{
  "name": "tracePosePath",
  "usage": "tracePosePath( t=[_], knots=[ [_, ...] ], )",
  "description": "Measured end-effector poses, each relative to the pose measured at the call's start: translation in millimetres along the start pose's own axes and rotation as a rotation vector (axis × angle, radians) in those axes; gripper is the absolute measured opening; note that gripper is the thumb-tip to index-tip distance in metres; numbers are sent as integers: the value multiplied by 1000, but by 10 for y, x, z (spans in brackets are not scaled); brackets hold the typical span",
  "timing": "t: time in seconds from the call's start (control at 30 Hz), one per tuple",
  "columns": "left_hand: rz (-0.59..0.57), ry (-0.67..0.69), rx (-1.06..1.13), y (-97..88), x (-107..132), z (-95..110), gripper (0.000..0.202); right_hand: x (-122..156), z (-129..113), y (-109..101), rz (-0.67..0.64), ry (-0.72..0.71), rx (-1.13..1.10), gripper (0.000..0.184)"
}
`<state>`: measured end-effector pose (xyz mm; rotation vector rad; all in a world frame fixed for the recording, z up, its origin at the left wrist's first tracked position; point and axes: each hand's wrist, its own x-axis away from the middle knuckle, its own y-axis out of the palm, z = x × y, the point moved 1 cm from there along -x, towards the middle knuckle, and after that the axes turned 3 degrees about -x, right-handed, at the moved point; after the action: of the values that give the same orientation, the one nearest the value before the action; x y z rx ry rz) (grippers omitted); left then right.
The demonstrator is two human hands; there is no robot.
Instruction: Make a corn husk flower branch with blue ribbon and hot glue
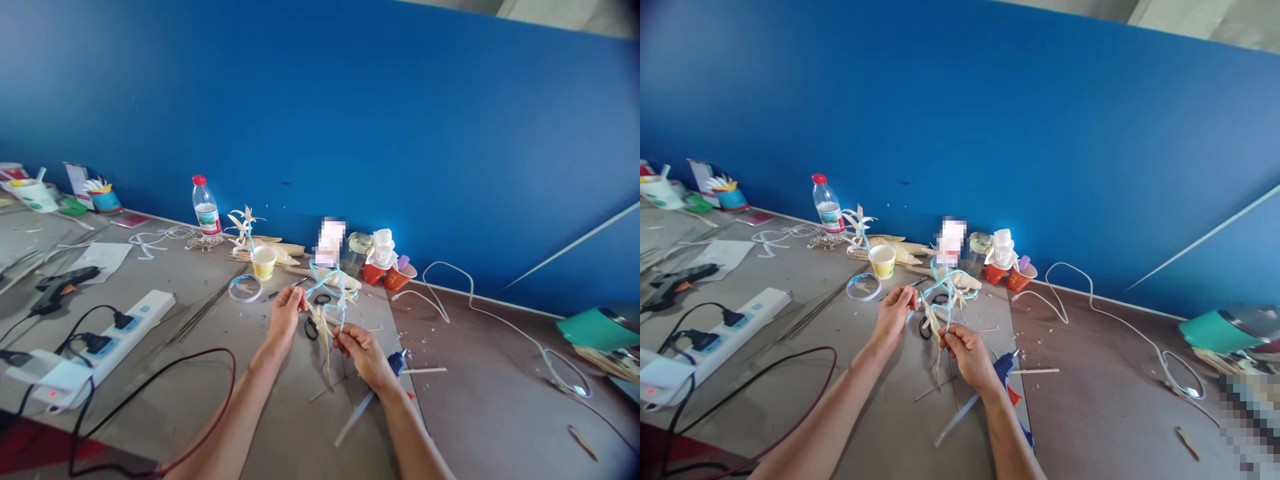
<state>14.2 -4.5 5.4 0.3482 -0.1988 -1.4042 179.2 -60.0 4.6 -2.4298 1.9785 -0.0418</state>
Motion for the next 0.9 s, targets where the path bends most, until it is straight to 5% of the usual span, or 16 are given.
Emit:
tracePosePath(
  t=[0.9],
  knots=[
    [-30,-109,0,10,0,-35,15,14,29,-18,7,-21,37,31]
  ],
)
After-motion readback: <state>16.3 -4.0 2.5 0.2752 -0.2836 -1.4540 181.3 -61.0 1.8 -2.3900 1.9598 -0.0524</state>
